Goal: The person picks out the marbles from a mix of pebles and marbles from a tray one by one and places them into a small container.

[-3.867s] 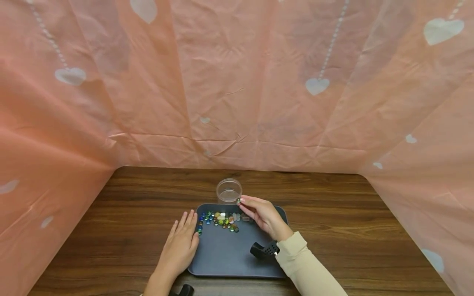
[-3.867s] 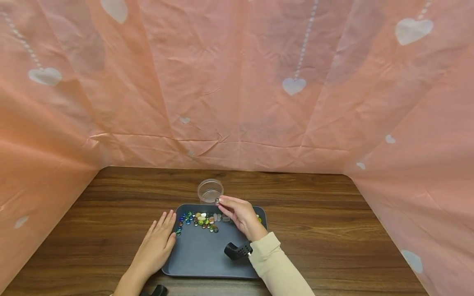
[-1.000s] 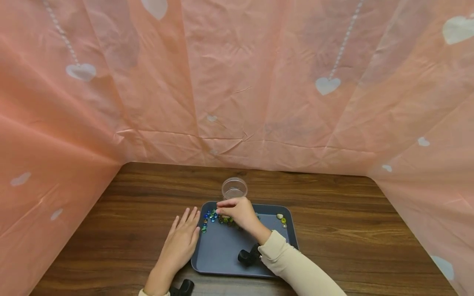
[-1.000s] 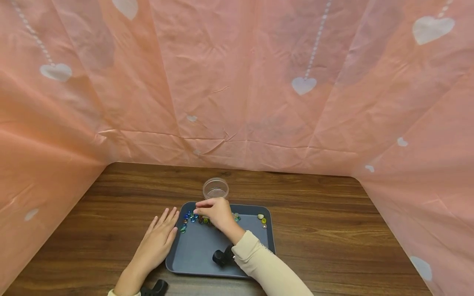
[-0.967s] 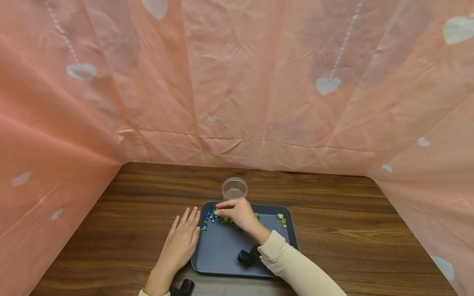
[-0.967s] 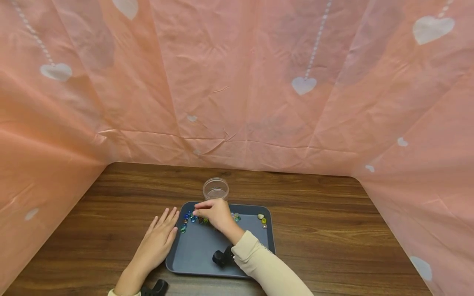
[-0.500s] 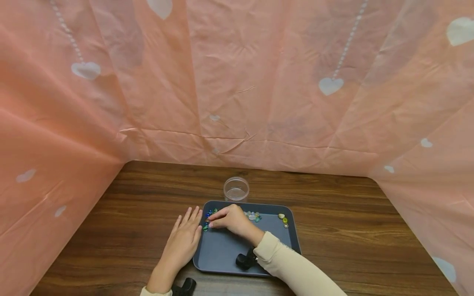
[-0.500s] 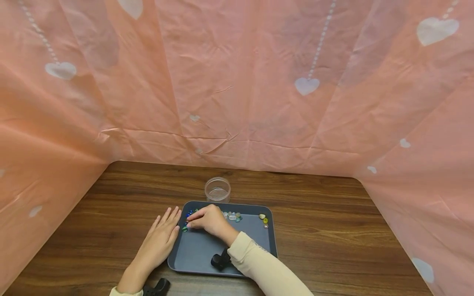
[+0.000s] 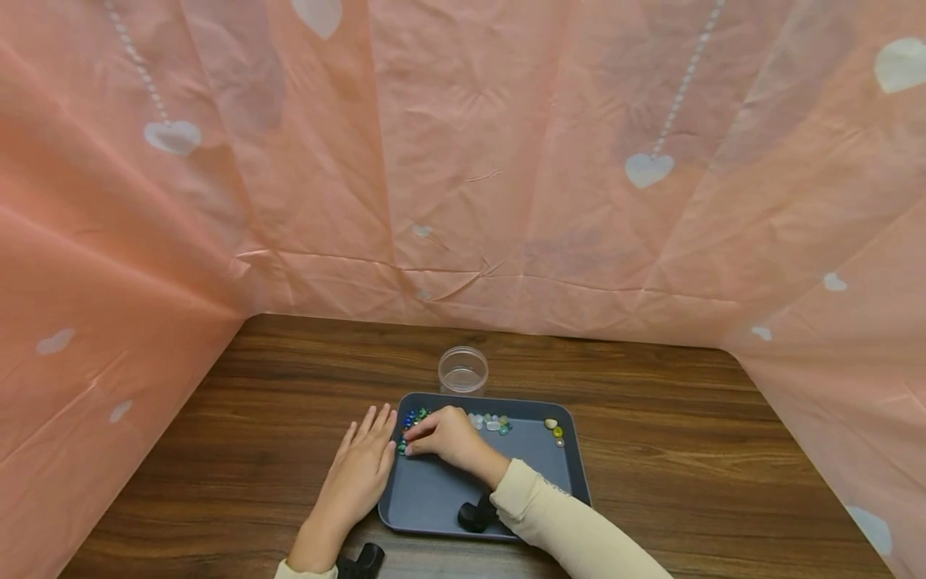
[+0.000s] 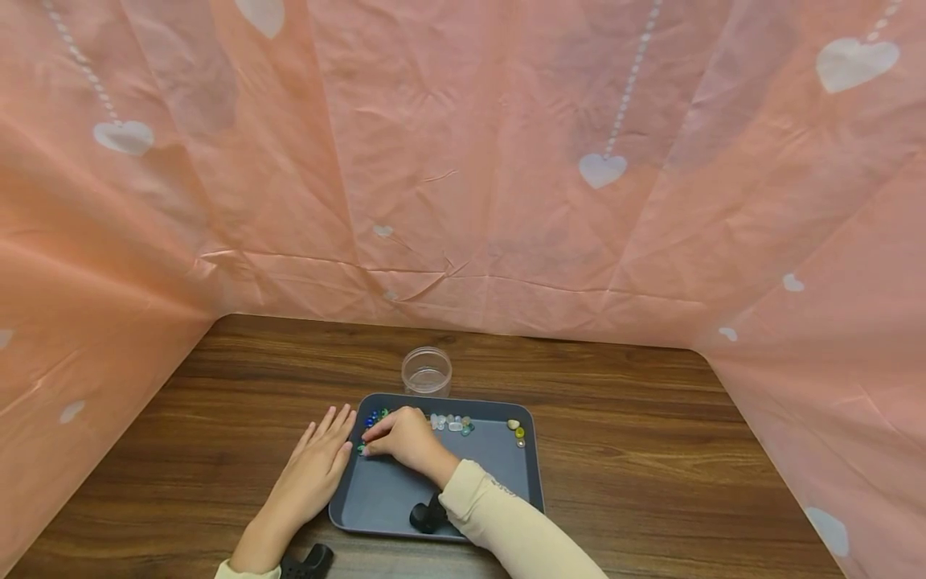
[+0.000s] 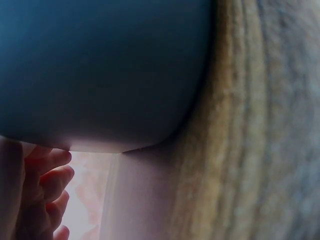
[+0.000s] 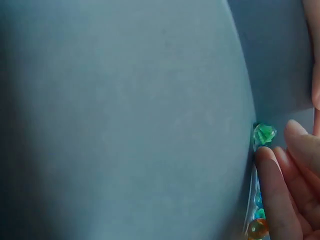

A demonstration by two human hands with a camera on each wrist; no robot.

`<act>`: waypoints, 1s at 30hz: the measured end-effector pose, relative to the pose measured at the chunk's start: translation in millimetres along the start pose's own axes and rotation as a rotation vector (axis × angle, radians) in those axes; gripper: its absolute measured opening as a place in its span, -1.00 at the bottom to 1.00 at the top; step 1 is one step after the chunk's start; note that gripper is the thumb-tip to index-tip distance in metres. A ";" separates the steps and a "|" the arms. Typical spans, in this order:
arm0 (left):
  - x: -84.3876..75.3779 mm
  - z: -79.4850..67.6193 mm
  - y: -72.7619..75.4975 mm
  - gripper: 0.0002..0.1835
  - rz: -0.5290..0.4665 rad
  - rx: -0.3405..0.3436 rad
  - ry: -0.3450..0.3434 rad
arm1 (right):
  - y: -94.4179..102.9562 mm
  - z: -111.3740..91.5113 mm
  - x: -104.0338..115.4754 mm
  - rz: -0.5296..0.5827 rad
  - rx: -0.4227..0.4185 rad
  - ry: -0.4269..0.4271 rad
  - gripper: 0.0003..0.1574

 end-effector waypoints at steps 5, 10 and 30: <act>1.7 0.6 -1.0 -0.47 -0.006 0.011 0.013 | -3.1 -0.2 6.0 -0.054 0.002 0.030 -0.84; 2.4 1.0 -1.2 -0.47 -0.011 0.019 0.023 | -6.8 1.3 13.9 -0.149 0.016 0.069 -0.85; -2.8 -0.3 0.8 -0.48 0.019 -0.006 0.011 | 4.9 -3.7 -29.1 0.705 0.024 -0.259 -0.65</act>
Point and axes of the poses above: each hand's wrist, its own z-axis towards the middle knuckle, its own y-axis out of the back of the hand, x = y × z, the point moved 10 cm from there along z, towards the middle knuckle, and after that the axes turned 10 degrees about -z, right-handed, at the moved point
